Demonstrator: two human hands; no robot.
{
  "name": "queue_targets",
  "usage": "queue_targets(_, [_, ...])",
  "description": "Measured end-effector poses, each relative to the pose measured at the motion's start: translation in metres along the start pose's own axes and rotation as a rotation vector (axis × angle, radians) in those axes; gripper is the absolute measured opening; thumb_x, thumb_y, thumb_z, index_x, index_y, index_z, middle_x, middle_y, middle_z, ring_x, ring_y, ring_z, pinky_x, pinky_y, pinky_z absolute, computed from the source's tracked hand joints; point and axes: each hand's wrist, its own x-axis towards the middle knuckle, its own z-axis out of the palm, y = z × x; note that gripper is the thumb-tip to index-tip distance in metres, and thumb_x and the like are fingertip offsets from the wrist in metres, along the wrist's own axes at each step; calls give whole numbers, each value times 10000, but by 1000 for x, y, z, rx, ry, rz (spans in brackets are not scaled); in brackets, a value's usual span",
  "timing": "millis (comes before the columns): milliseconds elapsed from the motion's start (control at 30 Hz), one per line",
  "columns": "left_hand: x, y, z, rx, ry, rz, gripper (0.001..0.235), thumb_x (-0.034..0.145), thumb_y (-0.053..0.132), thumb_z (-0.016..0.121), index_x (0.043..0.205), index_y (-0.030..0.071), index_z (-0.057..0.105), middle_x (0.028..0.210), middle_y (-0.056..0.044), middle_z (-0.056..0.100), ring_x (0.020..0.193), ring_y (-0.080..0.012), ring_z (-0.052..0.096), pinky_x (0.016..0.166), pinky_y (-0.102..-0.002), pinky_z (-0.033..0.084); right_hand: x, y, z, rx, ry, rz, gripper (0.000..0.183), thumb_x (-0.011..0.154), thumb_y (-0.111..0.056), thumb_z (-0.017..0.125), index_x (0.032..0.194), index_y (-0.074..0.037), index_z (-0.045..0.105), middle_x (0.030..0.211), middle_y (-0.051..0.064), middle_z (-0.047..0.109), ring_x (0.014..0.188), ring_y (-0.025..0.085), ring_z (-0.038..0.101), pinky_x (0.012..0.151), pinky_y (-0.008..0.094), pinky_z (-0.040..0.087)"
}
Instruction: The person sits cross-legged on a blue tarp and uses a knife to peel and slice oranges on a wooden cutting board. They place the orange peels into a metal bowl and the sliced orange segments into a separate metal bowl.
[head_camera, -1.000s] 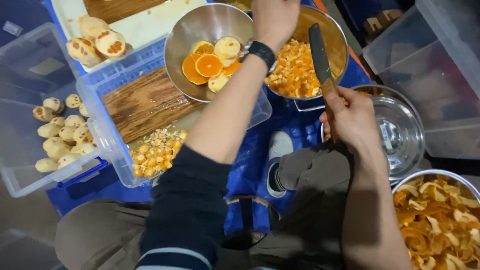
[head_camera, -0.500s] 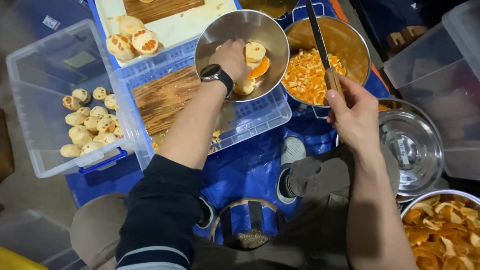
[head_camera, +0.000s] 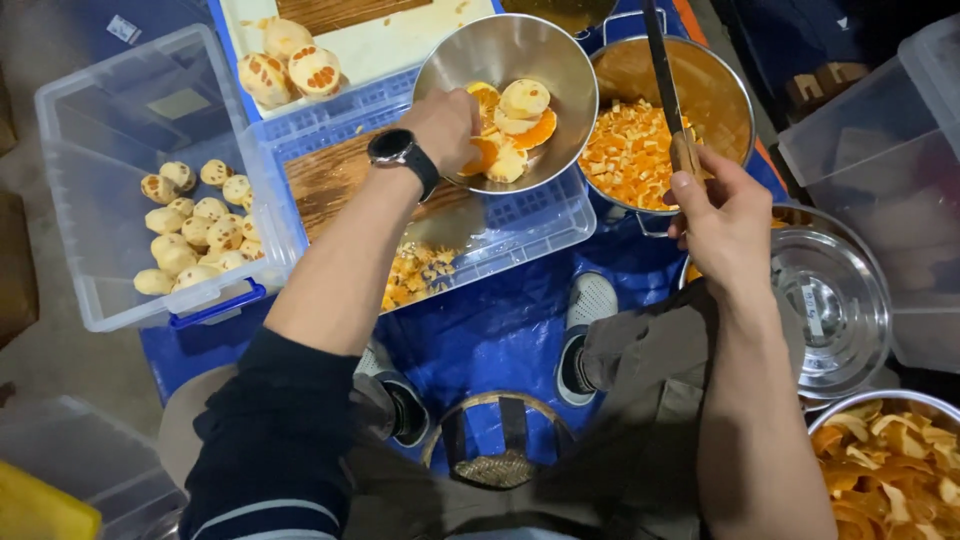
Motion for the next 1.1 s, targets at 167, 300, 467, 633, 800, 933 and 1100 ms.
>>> queue_targets(167, [-5, -41, 1, -395, 452, 187, 202, 872, 113, 767, 1051, 162, 688, 1039, -25, 721, 918, -189, 671, 764, -354, 553, -5, -14, 14, 134, 12, -57, 381, 1091, -233, 453, 1399, -46, 577, 884, 24, 624, 558, 100, 574, 444, 220, 439])
queue_targets(300, [-39, -97, -4, -559, 512, 138, 157, 866, 195, 757, 1021, 181, 735, 990, 33, 757, 875, -113, 666, 792, -303, 534, -8, -16, 27, 241, -51, -58, 494, 1072, -287, 495, 1503, -46, 472, 1022, 80, 668, 705, 117, 633, 546, 236, 539])
queue_targets(467, [-40, -196, 70, -636, 535, -120, 161, 860, 202, 782, 1004, 136, 756, 873, -52, 730, 868, -239, 716, 807, -370, 554, -27, -8, 63, 501, -190, -143, 434, 1085, -128, 529, 1471, 29, 407, 966, 263, 632, 654, 336, 677, 543, 435, 629])
queue_targets(633, [-24, -219, 95, -682, 568, -161, 251, 838, 237, 832, 1047, 113, 764, 883, -62, 705, 907, -252, 719, 807, -391, 564, -70, -37, 119, 342, -327, -57, 436, 995, -102, 544, 1397, 44, 458, 822, 238, 620, 459, 293, 618, 330, 380, 506])
queue_targets(800, [-26, -214, 81, -531, 573, -233, 249, 853, 287, 817, 1057, 152, 775, 1057, -116, 740, 1114, -378, 700, 951, -472, 569, -94, -42, 184, 80, -507, -24, 351, 1035, -211, 479, 1222, 20, 665, 702, 175, 679, 418, 250, 641, 322, 339, 472])
queue_targets(933, [-26, -216, 89, -590, 546, -361, 349, 788, 413, 860, 1024, 173, 767, 1030, -85, 749, 1085, -358, 725, 934, -443, 594, -100, -28, 215, -72, -535, -52, 388, 1070, -279, 474, 1160, 14, 712, 678, 138, 699, 415, 213, 630, 354, 331, 465])
queue_targets(1100, [-35, -212, 82, -634, 556, -369, 335, 761, 418, 871, 961, 183, 741, 996, -81, 748, 1053, -363, 739, 913, -440, 602, -104, -26, 222, -237, -494, -28, 416, 1073, -341, 474, 1197, -38, 730, 714, 109, 723, 497, 209, 668, 435, 366, 501])
